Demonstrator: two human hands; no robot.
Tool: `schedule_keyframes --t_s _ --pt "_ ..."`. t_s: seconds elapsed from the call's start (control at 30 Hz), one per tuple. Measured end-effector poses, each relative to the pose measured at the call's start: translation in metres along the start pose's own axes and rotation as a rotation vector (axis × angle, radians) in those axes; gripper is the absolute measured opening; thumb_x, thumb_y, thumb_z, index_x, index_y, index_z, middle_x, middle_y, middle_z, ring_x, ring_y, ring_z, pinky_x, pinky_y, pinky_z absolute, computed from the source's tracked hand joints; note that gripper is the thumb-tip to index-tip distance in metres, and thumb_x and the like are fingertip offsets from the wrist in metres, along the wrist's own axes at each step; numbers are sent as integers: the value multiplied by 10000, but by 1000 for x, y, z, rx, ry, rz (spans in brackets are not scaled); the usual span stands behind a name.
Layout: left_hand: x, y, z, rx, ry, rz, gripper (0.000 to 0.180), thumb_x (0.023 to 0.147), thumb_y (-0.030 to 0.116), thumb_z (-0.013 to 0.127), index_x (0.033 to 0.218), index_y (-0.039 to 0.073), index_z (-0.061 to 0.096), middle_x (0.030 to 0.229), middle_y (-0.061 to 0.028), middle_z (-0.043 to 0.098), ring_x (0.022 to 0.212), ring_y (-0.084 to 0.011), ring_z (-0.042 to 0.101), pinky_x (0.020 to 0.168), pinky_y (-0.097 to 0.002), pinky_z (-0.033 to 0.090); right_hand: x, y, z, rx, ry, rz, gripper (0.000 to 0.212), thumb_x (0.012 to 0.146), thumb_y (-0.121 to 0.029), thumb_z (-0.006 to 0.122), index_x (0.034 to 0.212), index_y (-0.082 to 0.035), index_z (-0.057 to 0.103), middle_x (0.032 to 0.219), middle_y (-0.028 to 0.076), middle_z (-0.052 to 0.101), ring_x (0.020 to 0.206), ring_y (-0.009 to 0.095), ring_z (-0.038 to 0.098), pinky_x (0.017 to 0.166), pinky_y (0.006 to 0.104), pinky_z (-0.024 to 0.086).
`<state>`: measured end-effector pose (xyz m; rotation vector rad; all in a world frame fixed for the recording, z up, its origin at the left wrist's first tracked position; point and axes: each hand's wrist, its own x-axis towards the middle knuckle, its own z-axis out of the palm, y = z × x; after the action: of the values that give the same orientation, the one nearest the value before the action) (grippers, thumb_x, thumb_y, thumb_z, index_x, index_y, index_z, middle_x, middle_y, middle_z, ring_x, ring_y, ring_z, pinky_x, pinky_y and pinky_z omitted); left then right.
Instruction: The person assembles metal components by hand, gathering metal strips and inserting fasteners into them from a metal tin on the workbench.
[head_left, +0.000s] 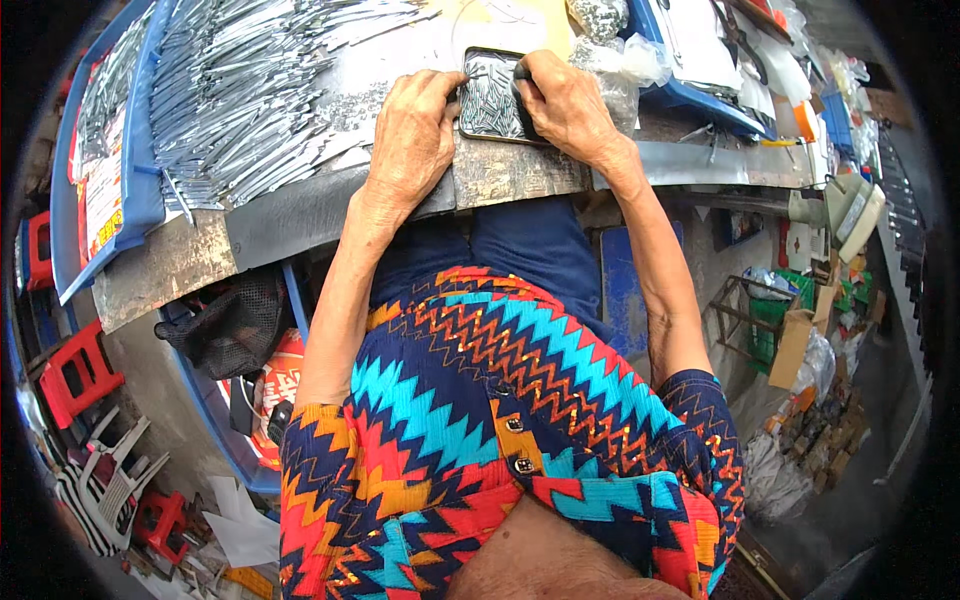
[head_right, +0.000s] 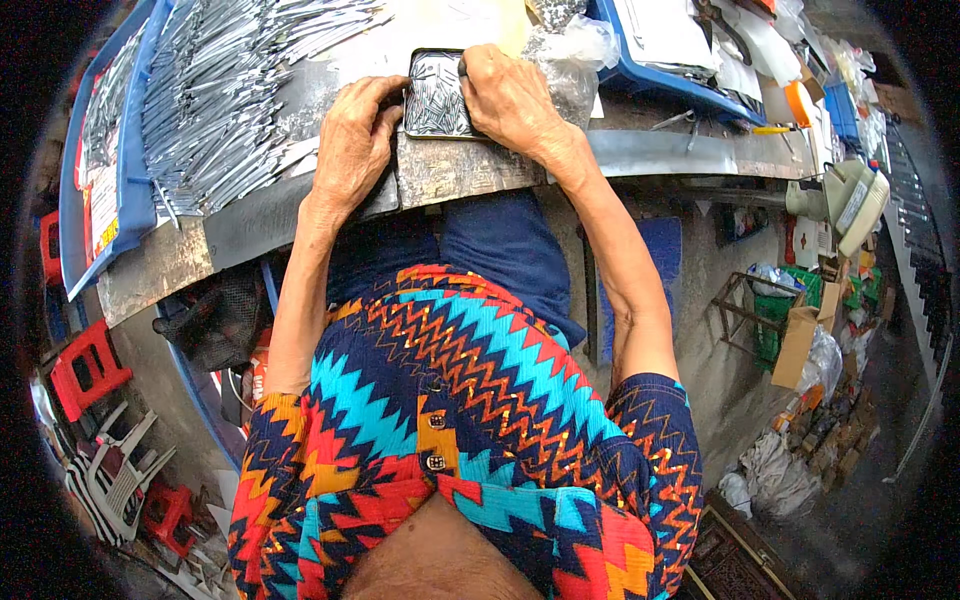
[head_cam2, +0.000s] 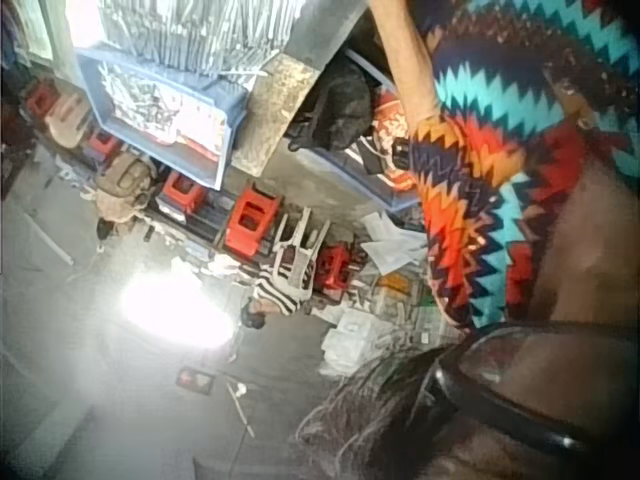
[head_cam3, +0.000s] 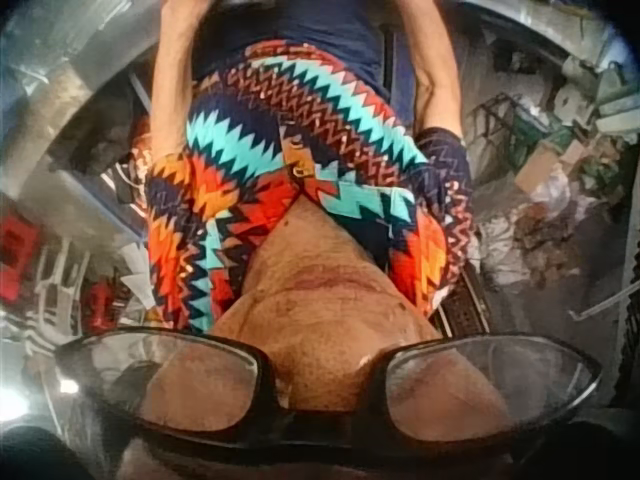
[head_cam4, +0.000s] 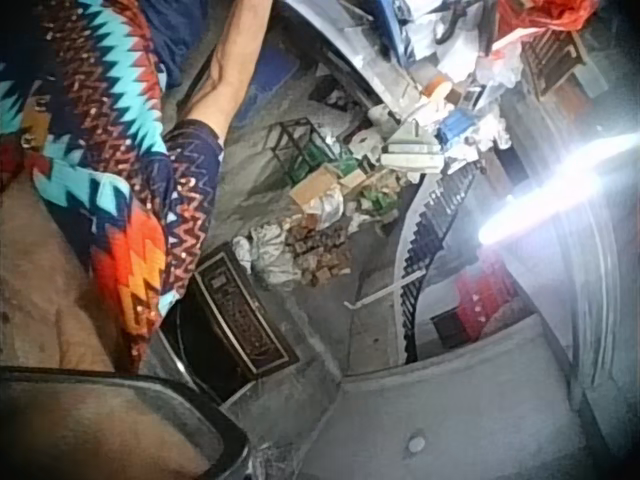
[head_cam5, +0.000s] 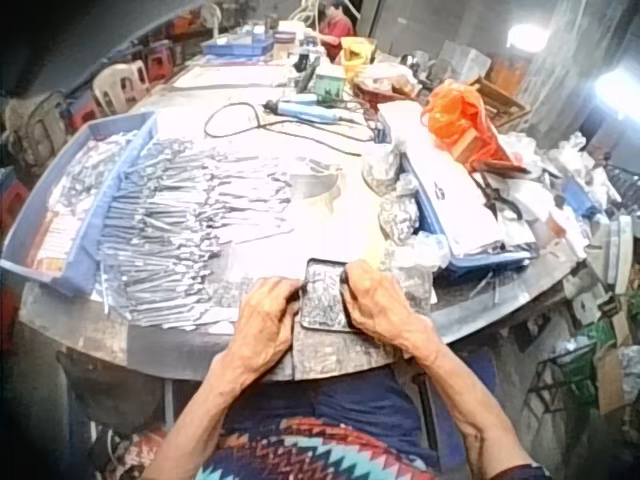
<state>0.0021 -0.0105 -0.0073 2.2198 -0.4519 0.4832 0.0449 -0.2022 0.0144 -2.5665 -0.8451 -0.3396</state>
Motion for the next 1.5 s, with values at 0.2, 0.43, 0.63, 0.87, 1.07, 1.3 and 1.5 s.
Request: schedule_keyframes --t_s 0.2,0.43,0.63,0.87,1.07,1.3,1.5 --pt "1 2 0 -2 -14 1 267 757 3 577 1024 8 578 954 -147 597 910 -315 554 811 -375 433 1 -2 8 -66 -30 19 144 790 -66 572 873 3 477 794 210 564 733 393 561 630 450 433" --pt "1 2 2 -21 23 24 259 727 -22 562 983 17 577 897 -154 571 877 -329 524 784 -409 424 4 -2 9 -4 12 25 141 779 -34 575 893 -3 497 817 194 576 763 377 570 637 423 447" --pt "1 0 3 -7 16 28 257 730 -16 564 984 22 578 896 -149 572 879 -328 523 787 -407 425 10 2 7 -64 2 -149 151 762 -67 558 897 -24 505 826 167 559 721 373 587 618 441 479" --pt "1 -1 3 -10 33 52 257 730 -17 564 983 21 575 885 -148 572 872 -330 523 785 -409 425 17 4 5 -128 -50 -225 154 732 -34 557 876 -14 509 816 153 555 720 348 597 611 423 489" --pt "0 1 0 8 -17 6 256 759 7 570 1015 11 580 945 -146 593 900 -324 549 805 -383 430 20 -3 5 -242 -101 -261 170 695 -5 556 847 43 497 807 194 564 716 354 609 602 424 497" --pt "1 1 0 -5 -7 12 265 756 6 574 1021 16 581 933 -143 593 887 -320 552 793 -380 433 14 4 -7 -141 -165 -160 154 749 -35 544 862 10 448 766 198 552 707 373 562 628 444 445" --pt "-1 -1 -1 25 -9 8 266 758 5 573 1024 17 580 948 -146 597 900 -320 551 803 -378 432 -31 -1 -82 336 -412 37 168 821 -130 518 884 25 504 712 185 506 636 317 515 616 378 419"
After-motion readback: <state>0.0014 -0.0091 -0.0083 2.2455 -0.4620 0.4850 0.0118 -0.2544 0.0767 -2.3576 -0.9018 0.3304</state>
